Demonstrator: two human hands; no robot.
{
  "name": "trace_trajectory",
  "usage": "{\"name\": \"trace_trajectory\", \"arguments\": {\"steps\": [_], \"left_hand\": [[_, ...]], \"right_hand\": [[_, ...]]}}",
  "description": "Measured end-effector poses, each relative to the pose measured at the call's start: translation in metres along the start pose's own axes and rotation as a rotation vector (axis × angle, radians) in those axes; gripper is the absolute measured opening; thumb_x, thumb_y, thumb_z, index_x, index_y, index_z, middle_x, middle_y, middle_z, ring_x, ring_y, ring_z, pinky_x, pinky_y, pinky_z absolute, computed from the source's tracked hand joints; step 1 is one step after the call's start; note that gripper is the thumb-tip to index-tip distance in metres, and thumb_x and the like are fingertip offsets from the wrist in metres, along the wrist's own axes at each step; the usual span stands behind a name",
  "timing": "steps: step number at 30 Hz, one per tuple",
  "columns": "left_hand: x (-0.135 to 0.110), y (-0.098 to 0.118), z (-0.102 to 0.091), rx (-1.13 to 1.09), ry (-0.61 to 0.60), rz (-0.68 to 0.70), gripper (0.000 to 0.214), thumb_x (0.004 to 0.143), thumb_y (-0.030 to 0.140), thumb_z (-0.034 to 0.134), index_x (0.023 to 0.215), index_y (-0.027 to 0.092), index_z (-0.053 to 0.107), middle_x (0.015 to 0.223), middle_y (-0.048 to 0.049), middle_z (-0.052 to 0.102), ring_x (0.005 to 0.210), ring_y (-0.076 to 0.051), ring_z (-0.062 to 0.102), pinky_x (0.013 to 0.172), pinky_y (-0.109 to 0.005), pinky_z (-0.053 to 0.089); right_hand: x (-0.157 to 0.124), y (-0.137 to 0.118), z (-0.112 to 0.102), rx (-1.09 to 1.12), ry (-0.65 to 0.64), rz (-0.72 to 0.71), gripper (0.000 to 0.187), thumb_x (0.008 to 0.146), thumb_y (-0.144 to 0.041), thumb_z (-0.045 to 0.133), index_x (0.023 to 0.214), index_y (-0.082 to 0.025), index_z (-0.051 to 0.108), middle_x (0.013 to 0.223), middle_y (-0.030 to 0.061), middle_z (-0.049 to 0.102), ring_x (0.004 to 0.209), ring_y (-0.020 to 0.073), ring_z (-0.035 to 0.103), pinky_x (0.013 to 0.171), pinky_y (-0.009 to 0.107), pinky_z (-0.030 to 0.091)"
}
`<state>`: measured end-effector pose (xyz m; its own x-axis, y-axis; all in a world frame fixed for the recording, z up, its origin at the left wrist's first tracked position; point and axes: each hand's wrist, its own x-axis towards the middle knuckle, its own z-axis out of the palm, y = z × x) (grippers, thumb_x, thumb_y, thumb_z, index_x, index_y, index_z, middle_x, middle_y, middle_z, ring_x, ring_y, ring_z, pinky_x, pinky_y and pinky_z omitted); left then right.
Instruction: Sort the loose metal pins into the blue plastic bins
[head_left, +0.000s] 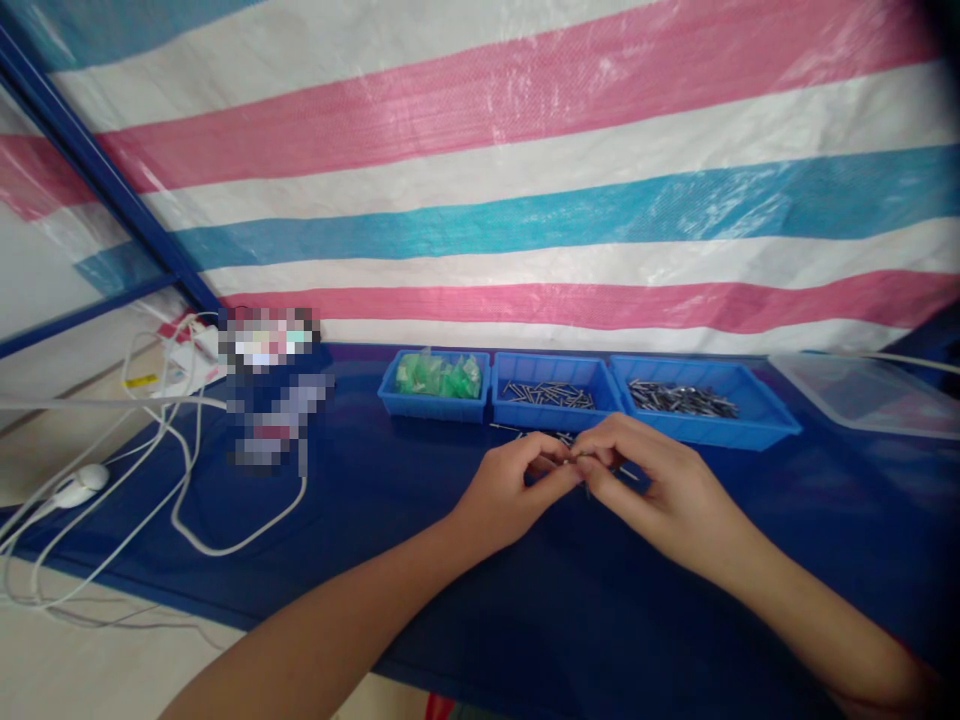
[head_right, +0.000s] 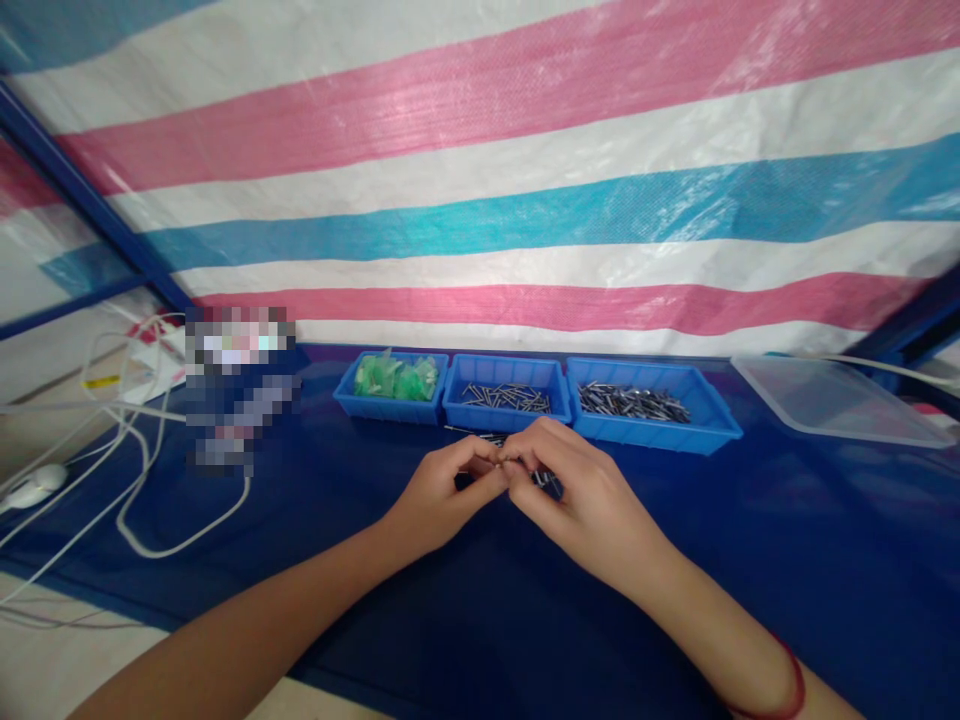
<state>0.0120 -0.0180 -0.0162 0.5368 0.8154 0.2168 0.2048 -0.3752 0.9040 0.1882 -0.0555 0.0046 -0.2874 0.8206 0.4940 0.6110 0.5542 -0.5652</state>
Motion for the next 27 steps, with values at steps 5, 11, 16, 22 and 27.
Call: {"name": "trace_trajectory", "arguments": {"steps": [5,11,16,22,27], "left_hand": [[0.000,0.002,-0.003,0.031,0.100,-0.014,0.018,0.085,0.033,0.059,0.086,0.015,0.061,0.082,-0.0009,0.065,0.073,-0.012,0.058,0.068,-0.022,0.045],[0.000,-0.001,-0.005,0.146,0.076,0.012,0.024,0.089,0.035,0.053,0.102,0.017,0.061,0.091,-0.0023,0.066,0.079,-0.014,0.060,0.073,-0.024,0.046],[0.001,-0.007,-0.004,0.228,0.052,0.012,0.030,0.091,0.036,0.051,0.114,0.018,0.058,0.086,-0.0015,0.065,0.071,-0.012,0.058,0.069,-0.024,0.047],[0.004,-0.007,-0.005,0.383,0.035,0.158,0.016,0.090,0.024,0.051,0.095,0.017,0.065,0.087,-0.0040,0.066,0.083,-0.016,0.059,0.079,-0.027,0.046],[0.004,-0.006,-0.004,0.526,-0.055,0.210,0.018,0.091,0.022,0.050,0.093,0.017,0.067,0.094,-0.0052,0.068,0.089,-0.018,0.058,0.083,-0.031,0.043]], "right_hand": [[0.003,0.001,-0.007,-0.047,-0.004,-0.035,0.009,0.089,-0.022,0.050,0.088,-0.021,0.058,0.082,0.0040,0.061,0.076,0.0163,0.056,0.069,0.030,0.045],[0.007,0.007,-0.006,-0.097,-0.036,-0.042,0.014,0.091,-0.023,0.048,0.085,-0.021,0.060,0.081,0.0050,0.064,0.078,0.0178,0.059,0.072,0.032,0.046],[0.007,0.026,-0.027,-0.290,0.145,0.089,0.017,0.090,-0.030,0.048,0.082,-0.022,0.060,0.081,0.0058,0.065,0.078,0.0210,0.060,0.074,0.035,0.045],[0.002,0.061,-0.060,-0.650,0.339,0.373,0.032,0.094,-0.039,0.035,0.087,-0.021,0.061,0.084,0.0109,0.064,0.079,0.0260,0.059,0.071,0.037,0.041],[0.004,0.079,-0.057,-0.694,0.216,0.359,0.035,0.091,-0.043,0.045,0.086,-0.016,0.067,0.084,0.0141,0.068,0.081,0.0270,0.060,0.073,0.038,0.042]]}}
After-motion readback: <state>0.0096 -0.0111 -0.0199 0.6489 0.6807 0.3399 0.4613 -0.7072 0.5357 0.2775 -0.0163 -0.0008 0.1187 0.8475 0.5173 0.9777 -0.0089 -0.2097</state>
